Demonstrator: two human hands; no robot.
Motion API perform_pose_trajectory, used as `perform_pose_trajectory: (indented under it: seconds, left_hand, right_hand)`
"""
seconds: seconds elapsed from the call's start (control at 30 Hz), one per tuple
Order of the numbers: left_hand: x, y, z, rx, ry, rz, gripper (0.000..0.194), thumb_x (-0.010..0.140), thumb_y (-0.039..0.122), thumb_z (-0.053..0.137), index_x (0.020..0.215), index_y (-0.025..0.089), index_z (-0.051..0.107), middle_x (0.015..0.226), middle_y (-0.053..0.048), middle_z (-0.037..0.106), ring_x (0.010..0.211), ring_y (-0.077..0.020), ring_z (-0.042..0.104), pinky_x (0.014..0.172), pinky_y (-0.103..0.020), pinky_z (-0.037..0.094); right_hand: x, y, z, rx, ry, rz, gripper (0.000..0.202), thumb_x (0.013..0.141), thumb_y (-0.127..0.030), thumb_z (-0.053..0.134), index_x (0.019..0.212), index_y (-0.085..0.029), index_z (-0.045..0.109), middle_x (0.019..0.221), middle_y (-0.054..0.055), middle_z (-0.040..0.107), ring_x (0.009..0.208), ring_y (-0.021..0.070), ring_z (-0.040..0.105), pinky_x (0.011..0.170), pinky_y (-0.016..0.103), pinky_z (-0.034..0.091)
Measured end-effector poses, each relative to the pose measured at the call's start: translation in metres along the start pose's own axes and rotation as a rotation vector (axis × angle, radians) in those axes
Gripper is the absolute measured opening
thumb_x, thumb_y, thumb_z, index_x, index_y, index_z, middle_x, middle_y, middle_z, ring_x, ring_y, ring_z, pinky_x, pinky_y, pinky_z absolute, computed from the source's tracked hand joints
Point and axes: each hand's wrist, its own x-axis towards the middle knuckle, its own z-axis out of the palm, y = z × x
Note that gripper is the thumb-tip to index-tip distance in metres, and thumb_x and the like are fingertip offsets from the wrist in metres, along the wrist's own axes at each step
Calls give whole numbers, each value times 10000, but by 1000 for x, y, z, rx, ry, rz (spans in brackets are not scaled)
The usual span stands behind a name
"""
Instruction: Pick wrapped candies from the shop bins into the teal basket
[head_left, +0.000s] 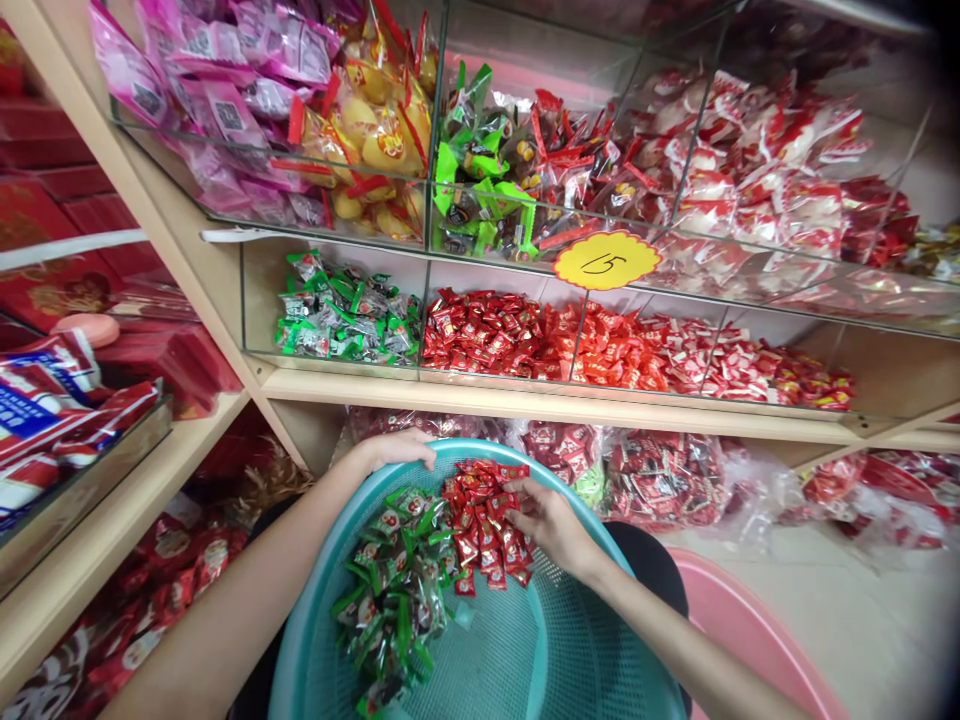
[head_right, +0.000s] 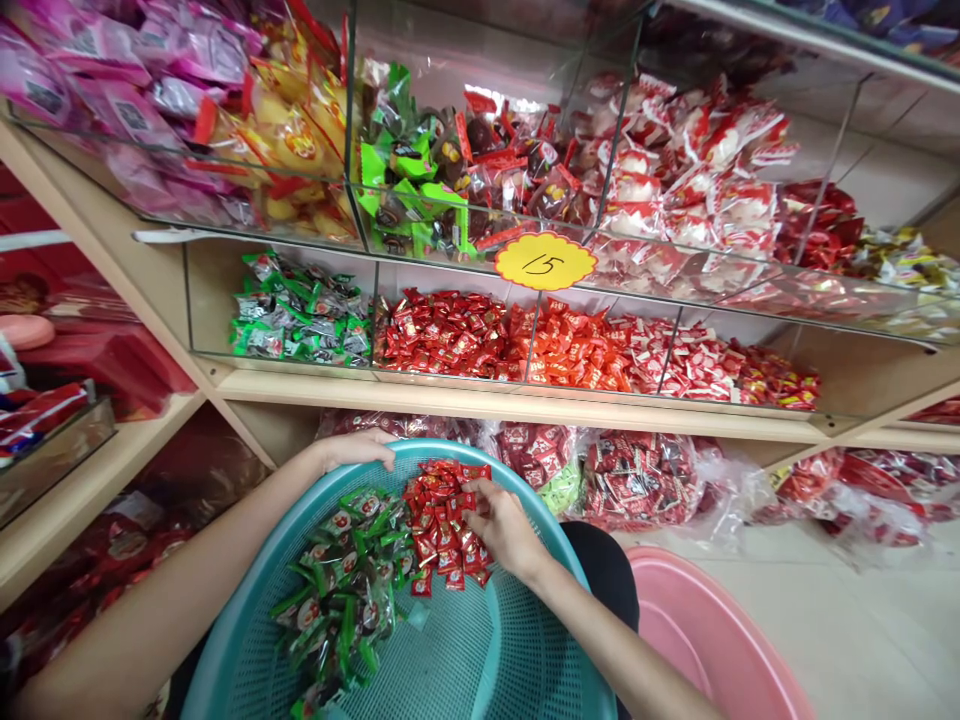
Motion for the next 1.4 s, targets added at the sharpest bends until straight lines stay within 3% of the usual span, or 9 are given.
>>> perform_pose_trajectory:
  seconds: [0.17, 0.33, 0.57, 0.7, 1.1, 1.4]
  left_hand:
    - [1, -4, 0, -7, 22, -5, 272, 534, 211, 557, 786, 156, 644, 641, 22, 635, 523, -128, 548, 491, -212, 434]
    - [3, -5, -1, -12, 18, -11, 276, 537, 206, 553, 791, 158, 649, 617, 23, 629, 532, -136, 561, 516, -223, 453]
    - [3, -4, 0, -38, 12, -8, 249, 536, 201, 556, 763, 149, 644, 576, 23, 615, 506, -134, 557, 496, -220, 444]
    - [3, -4, 0, -28, 18, 1, 265, 535, 200, 559, 780, 150, 648, 586, 25, 618, 499, -124, 548, 467, -202, 423]
    - [2, -4, 1, -24, 22, -7, 276, 541, 194, 554, 797, 164, 652, 597, 34, 627, 493, -121, 543, 476, -201, 426]
    - [5, -7, -1, -35, 21, -3, 282, 532, 206, 558, 792, 149, 652, 614, 18, 635, 483, -118, 537, 483, -209, 426]
  right_hand:
    - [-3, 0, -6, -205, 41, -51, 341, 749, -253, 511, 1088, -213, 510, 798, 28, 592, 678, 168, 545, 633, 295, 444]
    - [-4, -4, -8, -387, 46, -76, 261, 774, -276, 493, 1017, -207, 560, 956, 72, 566, 827, 202, 549, 746, 332, 440]
    - [-6, -15, -2, -475, 9, -198, 246, 826, -317, 442, 1023, -218, 553, 940, 67, 516, 893, 202, 517, 781, 326, 433]
    - [-3, -19, 5, -568, 20, -194, 244, 829, -339, 447, 992, -206, 570, 929, 77, 516, 877, 213, 516, 774, 332, 430]
    - [0, -20, 5, -460, 1, -104, 332, 843, -409, 423, 995, -168, 593, 926, 86, 549, 886, 198, 532, 788, 299, 416]
    - [9, -27, 14, -554, -6, -143, 308, 887, -353, 343, 890, -180, 598, 852, 71, 578, 781, 170, 557, 711, 272, 419]
